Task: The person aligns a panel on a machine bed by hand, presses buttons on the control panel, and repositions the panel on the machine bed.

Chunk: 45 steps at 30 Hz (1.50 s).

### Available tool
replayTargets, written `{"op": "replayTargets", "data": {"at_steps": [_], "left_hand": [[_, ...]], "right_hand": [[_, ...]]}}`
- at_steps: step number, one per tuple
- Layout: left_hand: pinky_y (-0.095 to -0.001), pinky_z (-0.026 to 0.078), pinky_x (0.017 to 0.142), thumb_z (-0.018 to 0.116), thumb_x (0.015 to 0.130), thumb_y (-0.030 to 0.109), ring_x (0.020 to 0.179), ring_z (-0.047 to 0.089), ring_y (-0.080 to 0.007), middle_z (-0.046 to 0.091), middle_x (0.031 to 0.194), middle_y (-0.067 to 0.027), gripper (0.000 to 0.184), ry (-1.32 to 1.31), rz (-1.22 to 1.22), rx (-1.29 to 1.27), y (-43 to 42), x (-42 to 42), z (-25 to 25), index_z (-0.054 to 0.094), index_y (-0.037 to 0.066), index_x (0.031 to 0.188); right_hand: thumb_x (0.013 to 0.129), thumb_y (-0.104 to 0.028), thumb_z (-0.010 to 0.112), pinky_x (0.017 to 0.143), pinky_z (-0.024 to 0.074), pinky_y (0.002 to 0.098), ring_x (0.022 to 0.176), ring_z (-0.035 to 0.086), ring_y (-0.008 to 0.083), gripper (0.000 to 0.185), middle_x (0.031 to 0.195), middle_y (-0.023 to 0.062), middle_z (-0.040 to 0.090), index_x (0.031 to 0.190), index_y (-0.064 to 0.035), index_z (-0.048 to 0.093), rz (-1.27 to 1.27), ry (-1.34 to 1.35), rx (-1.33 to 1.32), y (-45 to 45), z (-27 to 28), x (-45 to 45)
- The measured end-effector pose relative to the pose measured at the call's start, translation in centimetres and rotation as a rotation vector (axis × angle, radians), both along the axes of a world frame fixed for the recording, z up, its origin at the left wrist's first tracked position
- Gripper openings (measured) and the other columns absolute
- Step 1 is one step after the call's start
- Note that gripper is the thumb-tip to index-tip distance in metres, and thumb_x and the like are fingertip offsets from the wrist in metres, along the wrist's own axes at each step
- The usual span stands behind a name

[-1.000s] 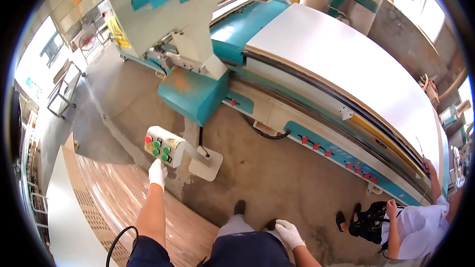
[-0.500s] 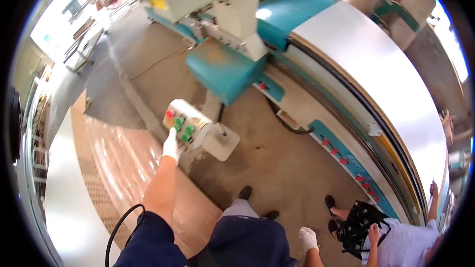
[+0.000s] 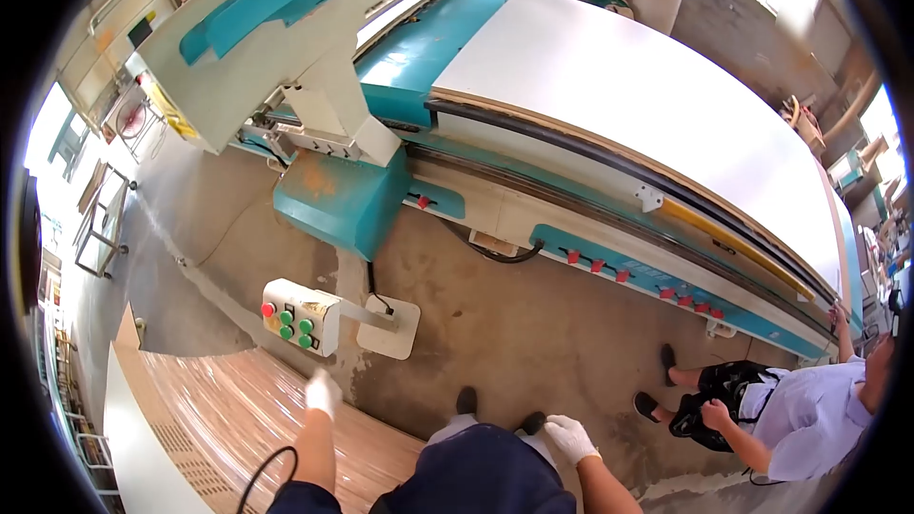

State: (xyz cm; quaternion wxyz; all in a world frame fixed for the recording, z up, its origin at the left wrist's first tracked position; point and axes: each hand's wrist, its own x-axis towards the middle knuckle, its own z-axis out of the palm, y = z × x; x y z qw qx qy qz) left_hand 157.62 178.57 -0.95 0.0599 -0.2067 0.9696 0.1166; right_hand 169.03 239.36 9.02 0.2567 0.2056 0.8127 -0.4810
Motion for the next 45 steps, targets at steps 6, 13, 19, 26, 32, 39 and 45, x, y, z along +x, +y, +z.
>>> {"op": "replayTargets", "data": {"at_steps": [6,13,19,26,32,39,45], "left_hand": [[-0.0423,0.044,0.110,0.054,0.098,0.044,0.133,0.058,-0.0325,0.064,0.140,-0.0170,0.053,-0.747,-0.381,0.538,15.7,6.8,2.7,0.065,0.009,0.136],[-0.0423,0.042,0.113,0.052,0.096,0.047,0.135,0.054,-0.0361,0.059,0.145,-0.0175,0.058,-0.635,-0.579,0.530,25.4,-0.6,10.7,0.061,0.009,0.140],[-0.0422,0.046,0.108,0.055,0.094,0.044,0.128,0.059,-0.0388,0.066,0.134,-0.0217,0.052,-0.590,-0.405,0.477,26.5,-4.0,12.9,0.069,0.008,0.129],[-0.0413,0.045,0.110,0.056,0.093,0.042,0.130,0.059,-0.0374,0.065,0.134,-0.0231,0.056,-0.661,-0.390,0.494,25.4,-0.3,3.7,0.068,0.002,0.130],[-0.0406,0.042,0.114,0.057,0.094,0.045,0.135,0.056,-0.0354,0.063,0.140,-0.0207,0.062,-0.742,-0.590,0.479,35.1,4.2,-1.6,0.063,0.002,0.137],[-0.0400,0.040,0.117,0.055,0.091,0.048,0.138,0.054,-0.0329,0.059,0.146,-0.0189,0.067,-0.790,-1.022,0.300,59.1,8.3,11.3,0.059,0.007,0.144],[-0.0415,0.041,0.115,0.051,0.088,0.043,0.137,0.055,-0.0348,0.062,0.143,-0.0179,0.063,-0.855,-1.271,0.114,72.2,9.3,9.6,0.062,0.010,0.140]], "right_hand": [[0.095,-0.027,0.065,0.097,0.0515,0.0326,0.111,0.068,0.0208,0.042,0.121,0.0147,0.073,0.124,0.0024,0.070,-0.154,-0.048,-0.115,0.3,2.7,-1.2],[0.095,-0.017,0.068,0.096,0.0529,0.0353,0.109,0.069,0.0264,0.024,0.116,0.0174,0.074,0.107,0.0034,0.071,0.023,0.633,-0.293,-4.8,22.9,-14.8],[0.082,-0.011,0.073,0.080,0.0560,0.0393,0.095,0.069,0.0320,0.008,0.106,0.0147,0.071,0.085,-0.0066,0.066,0.587,1.548,0.120,-3.2,42.2,-13.1],[0.084,-0.019,0.071,0.078,0.0572,0.0408,0.093,0.069,0.0317,0.016,0.105,0.0134,0.069,0.090,-0.0056,0.064,0.660,1.621,0.667,1.0,45.6,-2.1],[0.086,-0.026,0.070,0.077,0.0582,0.0421,0.092,0.069,0.0315,0.024,0.104,0.0123,0.068,0.094,-0.0047,0.063,0.516,1.516,0.984,8.7,44.5,6.6],[0.082,-0.024,0.076,0.072,0.0599,0.0399,0.083,0.070,0.0294,0.024,0.091,0.0093,0.066,0.085,-0.0054,0.061,0.072,1.215,1.383,21.0,42.3,15.7],[0.070,-0.010,0.083,0.072,0.0605,0.0384,0.070,0.068,0.0254,0.029,0.077,0.0029,0.066,0.064,-0.0108,0.055,-0.196,1.292,0.717,30.8,37.7,21.9]]}}
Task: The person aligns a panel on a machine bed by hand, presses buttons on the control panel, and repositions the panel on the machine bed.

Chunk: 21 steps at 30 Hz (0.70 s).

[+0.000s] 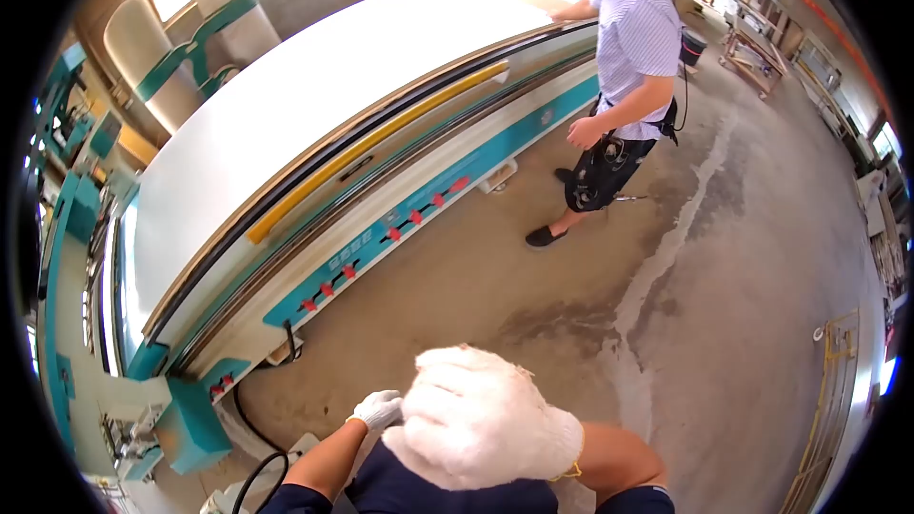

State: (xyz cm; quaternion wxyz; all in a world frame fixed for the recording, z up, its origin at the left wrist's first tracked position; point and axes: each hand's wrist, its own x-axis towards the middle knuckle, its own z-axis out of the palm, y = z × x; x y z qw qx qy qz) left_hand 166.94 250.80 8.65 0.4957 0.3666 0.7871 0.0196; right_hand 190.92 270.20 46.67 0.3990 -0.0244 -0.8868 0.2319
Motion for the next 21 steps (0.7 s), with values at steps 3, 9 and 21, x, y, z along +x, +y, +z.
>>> {"op": "replayTargets", "data": {"at_steps": [3,9,21], "left_hand": [[-0.0440,0.043,0.112,0.048,0.089,0.038,0.132,0.057,-0.0373,0.064,0.138,-0.0192,0.054,0.019,-0.065,-0.056,7.3,1.7,2.1,0.068,0.010,0.130],[-0.0413,0.038,0.118,0.050,0.093,0.048,0.141,0.050,-0.0337,0.056,0.150,-0.0155,0.065,-0.084,-0.091,-0.182,20.8,4.0,2.4,0.058,0.010,0.145],[-0.0403,0.039,0.117,0.051,0.093,0.047,0.140,0.051,-0.0334,0.057,0.149,-0.0163,0.066,-0.027,-0.072,-0.003,42.2,11.8,5.0,0.058,0.007,0.145]], "right_hand": [[0.068,-0.009,0.083,0.075,0.0605,0.0386,0.069,0.068,0.0237,0.029,0.075,0.0009,0.067,0.062,-0.0113,0.055,-0.089,-0.078,-0.047,4.5,-2.0,2.4],[0.072,-0.014,0.082,0.075,0.0578,0.0360,0.071,0.068,0.0239,0.022,0.070,0.0034,0.064,0.065,-0.0106,0.062,-0.182,-0.234,-0.151,14.7,-6.0,5.7],[0.071,-0.003,0.076,0.080,0.0592,0.0403,0.071,0.070,0.0263,0.012,0.075,0.0039,0.073,0.064,-0.0091,0.068,-0.338,-0.253,-0.406,30.8,-8.8,18.8]]}}
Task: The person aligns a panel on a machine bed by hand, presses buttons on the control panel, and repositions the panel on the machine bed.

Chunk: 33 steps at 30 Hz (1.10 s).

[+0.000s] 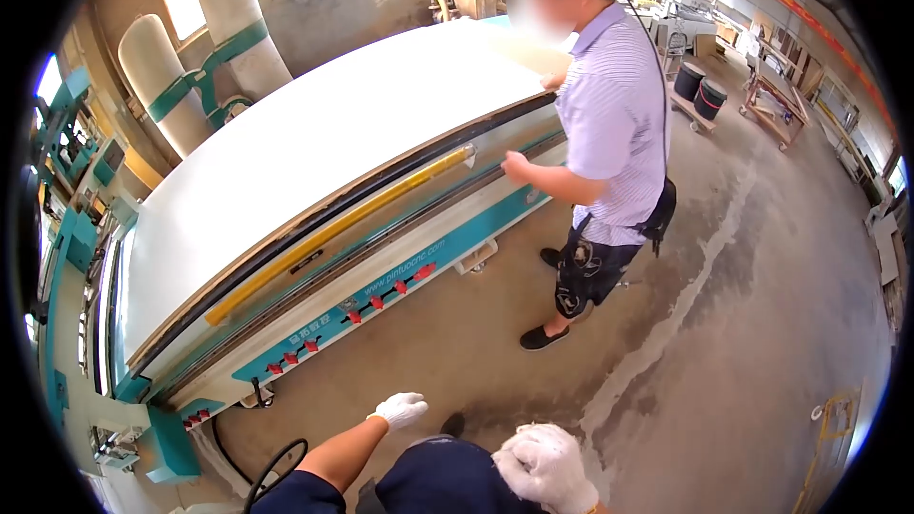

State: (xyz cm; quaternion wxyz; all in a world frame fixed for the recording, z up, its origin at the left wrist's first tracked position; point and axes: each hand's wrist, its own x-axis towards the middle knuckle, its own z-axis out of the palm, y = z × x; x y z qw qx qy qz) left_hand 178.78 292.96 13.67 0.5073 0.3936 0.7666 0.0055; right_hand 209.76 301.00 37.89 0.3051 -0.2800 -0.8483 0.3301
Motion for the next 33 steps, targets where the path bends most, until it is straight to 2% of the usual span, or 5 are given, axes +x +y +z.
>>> {"op": "replayTargets", "data": {"at_steps": [8,9,10,12,33], "left_hand": [[-0.0425,0.046,0.109,0.050,0.092,0.044,0.126,0.061,-0.0364,0.065,0.139,-0.0139,0.054,0.085,-0.088,-0.042,3.7,13.4,0.0,0.068,0.013,0.133],[-0.0432,0.047,0.109,0.048,0.098,0.038,0.127,0.060,-0.0328,0.068,0.126,-0.0147,0.042,0.199,-0.580,0.044,3.8,15.1,-3.2,0.070,0.013,0.125],[-0.0433,0.047,0.109,0.050,0.099,0.045,0.130,0.059,-0.0338,0.068,0.131,-0.0128,0.046,0.016,-0.002,0.015,4.3,18.3,-1.7,0.068,0.016,0.130],[-0.0440,0.047,0.108,0.051,0.098,0.053,0.129,0.060,-0.0345,0.067,0.135,-0.0123,0.053,-0.001,0.094,0.033,5.1,23.2,-3.0,0.065,0.018,0.135],[-0.0441,0.044,0.111,0.053,0.094,0.049,0.133,0.057,-0.0351,0.063,0.142,-0.0162,0.062,-0.020,0.467,0.072,22.9,27.7,-5.4,0.062,0.008,0.139]], "right_hand": [[0.074,-0.007,0.076,0.082,0.0589,0.0393,0.074,0.071,0.0273,0.004,0.077,0.0069,0.074,0.072,-0.0081,0.074,0.180,0.023,-0.093,10.6,-2.8,15.0],[0.075,-0.007,0.076,0.081,0.0589,0.0393,0.074,0.072,0.0274,0.004,0.077,0.0076,0.074,0.072,-0.0080,0.074,0.200,0.010,-0.113,11.9,-2.4,16.7],[0.075,-0.007,0.076,0.081,0.0589,0.0393,0.074,0.072,0.0275,0.004,0.077,0.0083,0.074,0.072,-0.0078,0.074,0.221,-0.004,-0.131,13.5,-2.0,18.1],[0.076,-0.007,0.076,0.077,0.0584,0.0391,0.074,0.072,0.0283,0.004,0.077,0.0097,0.074,0.073,-0.0060,0.074,0.267,0.015,-0.160,16.4,-1.7,20.3],[0.080,-0.007,0.074,0.075,0.0568,0.0361,0.076,0.072,0.0270,0.007,0.080,0.0089,0.075,0.073,-0.0042,0.073,0.405,-0.129,-0.250,38.6,0.5,20.0]]}}
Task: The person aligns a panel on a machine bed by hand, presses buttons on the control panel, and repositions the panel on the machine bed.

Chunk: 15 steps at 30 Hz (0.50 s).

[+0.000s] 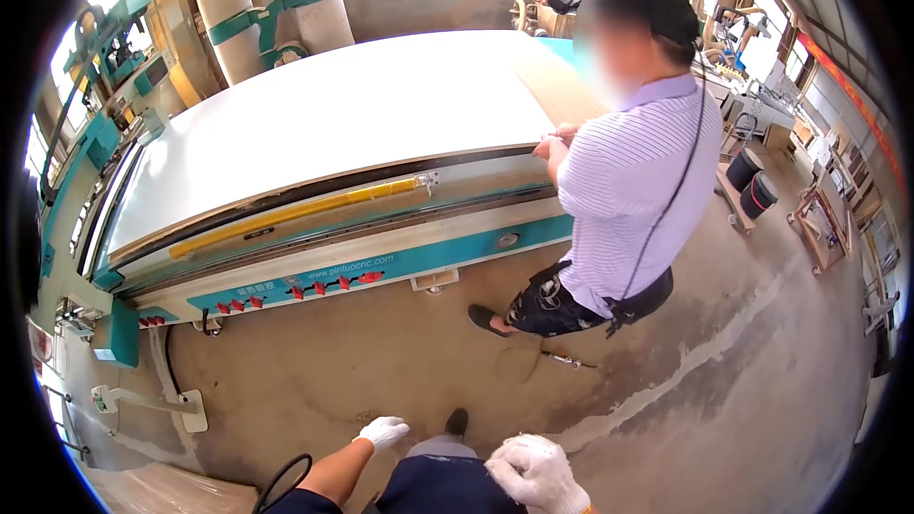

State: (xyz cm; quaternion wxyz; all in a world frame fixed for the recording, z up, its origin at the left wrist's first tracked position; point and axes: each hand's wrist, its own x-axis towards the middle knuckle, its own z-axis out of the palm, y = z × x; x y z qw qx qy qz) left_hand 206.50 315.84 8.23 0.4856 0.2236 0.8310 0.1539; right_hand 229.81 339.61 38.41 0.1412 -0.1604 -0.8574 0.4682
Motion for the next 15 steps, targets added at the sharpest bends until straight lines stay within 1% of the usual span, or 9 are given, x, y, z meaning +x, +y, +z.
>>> {"op": "replayTargets", "data": {"at_steps": [1,3,4,7,8,11,12,13,15], "left_hand": [[-0.0424,0.043,0.112,0.054,0.095,0.050,0.134,0.057,-0.0338,0.062,0.143,-0.0158,0.063,-0.032,-0.009,0.009,1.1,0.1,0.0,0.062,0.008,0.141],[-0.0391,0.042,0.114,0.056,0.096,0.051,0.136,0.056,-0.0312,0.061,0.145,-0.0150,0.065,-0.095,-0.032,0.022,4.6,0.1,2.6,0.060,0.007,0.144],[-0.0386,0.042,0.114,0.055,0.096,0.049,0.136,0.056,-0.0307,0.060,0.146,-0.0147,0.065,-0.116,0.013,0.036,5.6,0.4,2.7,0.058,0.007,0.145],[-0.0386,0.042,0.113,0.055,0.096,0.048,0.136,0.056,-0.0308,0.060,0.147,-0.0151,0.065,-0.096,0.032,0.046,7.4,1.8,3.8,0.057,0.007,0.146],[-0.0387,0.042,0.114,0.054,0.095,0.047,0.137,0.055,-0.0312,0.059,0.147,-0.0159,0.065,-0.135,0.052,0.035,7.9,2.2,4.0,0.056,0.007,0.146],[-0.0388,0.042,0.114,0.054,0.095,0.048,0.137,0.055,-0.0315,0.059,0.148,-0.0168,0.066,-0.079,0.028,-0.061,8.4,3.6,6.4,0.056,0.006,0.147],[-0.0387,0.042,0.114,0.053,0.095,0.048,0.137,0.055,-0.0320,0.059,0.147,-0.0167,0.066,-0.072,0.040,-0.057,7.8,4.1,5.6,0.057,0.006,0.146],[-0.0389,0.042,0.114,0.054,0.095,0.048,0.137,0.055,-0.0324,0.060,0.146,-0.0162,0.064,-0.042,0.098,-0.084,7.5,4.9,5.7,0.059,0.006,0.144],[-0.0388,0.044,0.112,0.055,0.096,0.047,0.134,0.058,-0.0322,0.063,0.143,-0.0154,0.062,0.006,0.270,-0.128,6.0,7.0,3.9,0.062,0.006,0.141]], "right_hand": [[0.080,-0.006,0.074,0.075,0.0565,0.0357,0.077,0.072,0.0269,0.007,0.080,0.0088,0.075,0.074,-0.0040,0.073,0.012,0.028,0.002,0.9,-0.5,-0.1],[0.080,-0.009,0.076,0.072,0.0556,0.0365,0.075,0.071,0.0269,0.007,0.080,0.0085,0.074,0.075,-0.0050,0.073,0.042,0.076,0.027,2.4,-0.4,-1.0],[0.079,-0.010,0.076,0.070,0.0551,0.0370,0.074,0.070,0.0269,0.007,0.080,0.0083,0.073,0.075,-0.0054,0.072,0.058,0.101,0.040,2.9,-0.4,-1.3],[0.081,-0.011,0.076,0.071,0.0551,0.0373,0.076,0.070,0.0272,0.008,0.081,0.0086,0.073,0.076,-0.0055,0.073,0.098,0.094,-0.068,4.4,-0.9,-1.5],[0.082,-0.012,0.076,0.071,0.0551,0.0369,0.075,0.070,0.0278,0.010,0.081,0.0086,0.073,0.076,-0.0054,0.073,0.124,0.080,-0.080,5.3,-1.1,-1.3],[0.084,-0.013,0.075,0.071,0.0550,0.0374,0.077,0.070,0.0279,0.010,0.082,0.0090,0.073,0.078,-0.0051,0.073,0.177,0.073,-0.086,7.8,-1.1,-0.1],[0.084,-0.014,0.075,0.071,0.0550,0.0376,0.077,0.070,0.0281,0.010,0.083,0.0092,0.073,0.078,-0.0050,0.073,0.200,0.075,-0.092,8.8,-1.2,0.4],[0.085,-0.014,0.075,0.071,0.0549,0.0377,0.078,0.070,0.0283,0.011,0.083,0.0095,0.073,0.079,-0.0049,0.074,0.224,0.080,-0.094,9.9,-1.2,0.9],[0.086,-0.015,0.074,0.072,0.0549,0.0380,0.079,0.070,0.0287,0.011,0.085,0.0099,0.073,0.081,-0.0046,0.074,0.278,0.075,-0.105,12.0,-1.4,2.5]]}}
